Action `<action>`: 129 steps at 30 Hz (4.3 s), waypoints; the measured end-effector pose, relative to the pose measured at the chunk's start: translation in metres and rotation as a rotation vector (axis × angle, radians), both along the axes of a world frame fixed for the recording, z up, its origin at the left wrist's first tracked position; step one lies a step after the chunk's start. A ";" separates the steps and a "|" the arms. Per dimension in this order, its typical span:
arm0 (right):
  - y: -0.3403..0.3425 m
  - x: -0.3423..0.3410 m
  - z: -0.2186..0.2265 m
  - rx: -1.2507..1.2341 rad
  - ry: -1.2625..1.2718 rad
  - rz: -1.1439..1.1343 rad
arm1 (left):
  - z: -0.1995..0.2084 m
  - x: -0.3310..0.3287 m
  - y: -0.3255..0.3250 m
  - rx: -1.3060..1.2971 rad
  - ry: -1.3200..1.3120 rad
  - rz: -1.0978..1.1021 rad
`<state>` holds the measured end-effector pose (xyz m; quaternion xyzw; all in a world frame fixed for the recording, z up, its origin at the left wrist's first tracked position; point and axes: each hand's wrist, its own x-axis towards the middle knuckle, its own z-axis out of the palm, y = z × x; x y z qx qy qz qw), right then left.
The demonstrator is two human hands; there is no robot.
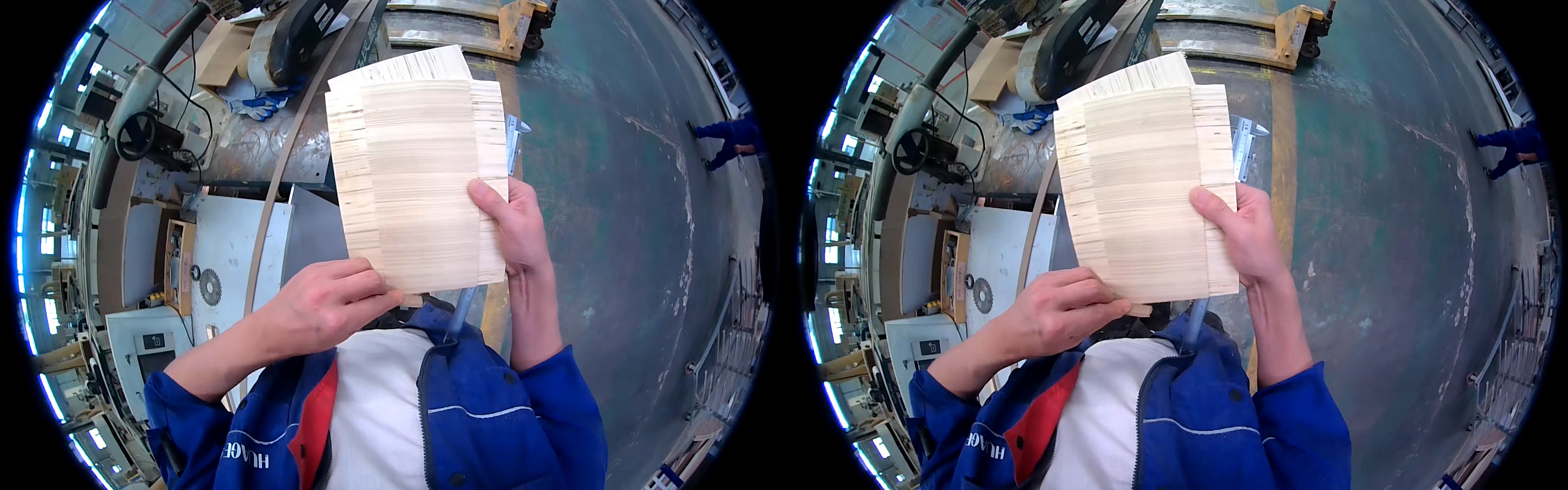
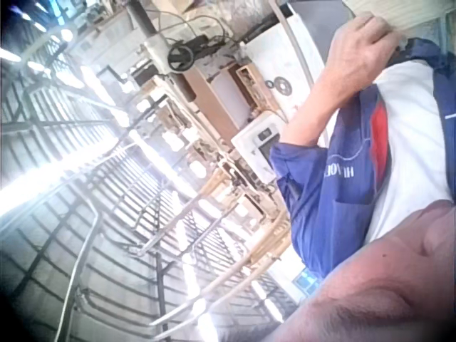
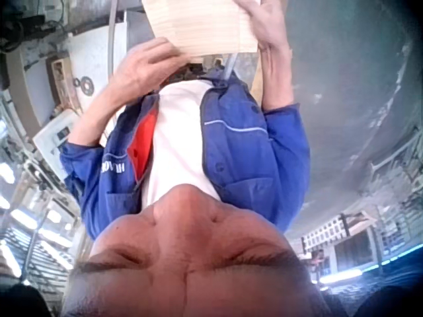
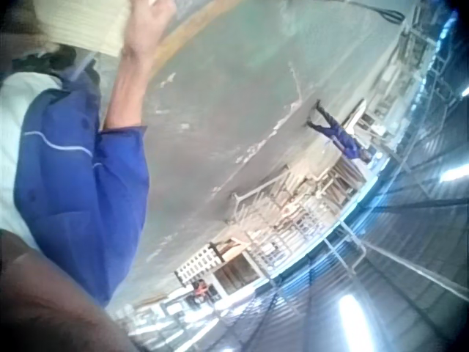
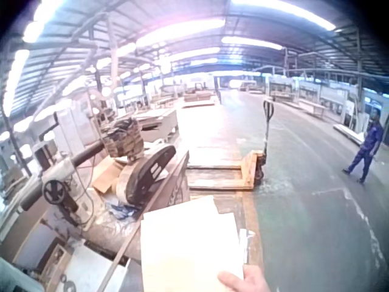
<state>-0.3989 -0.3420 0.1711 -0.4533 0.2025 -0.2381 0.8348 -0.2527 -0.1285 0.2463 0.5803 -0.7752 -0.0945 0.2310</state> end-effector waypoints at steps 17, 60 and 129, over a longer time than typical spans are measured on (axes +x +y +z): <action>0.006 -0.004 0.013 -0.017 0.011 0.067 | 0.061 0.079 -0.052 -0.540 -0.444 0.387; 0.037 0.018 -0.001 -0.168 -0.123 -0.406 | 0.013 0.042 -0.103 -0.490 0.305 0.737; 0.020 0.049 -0.033 0.020 -0.015 0.121 | -0.081 0.039 0.027 -0.044 1.483 0.806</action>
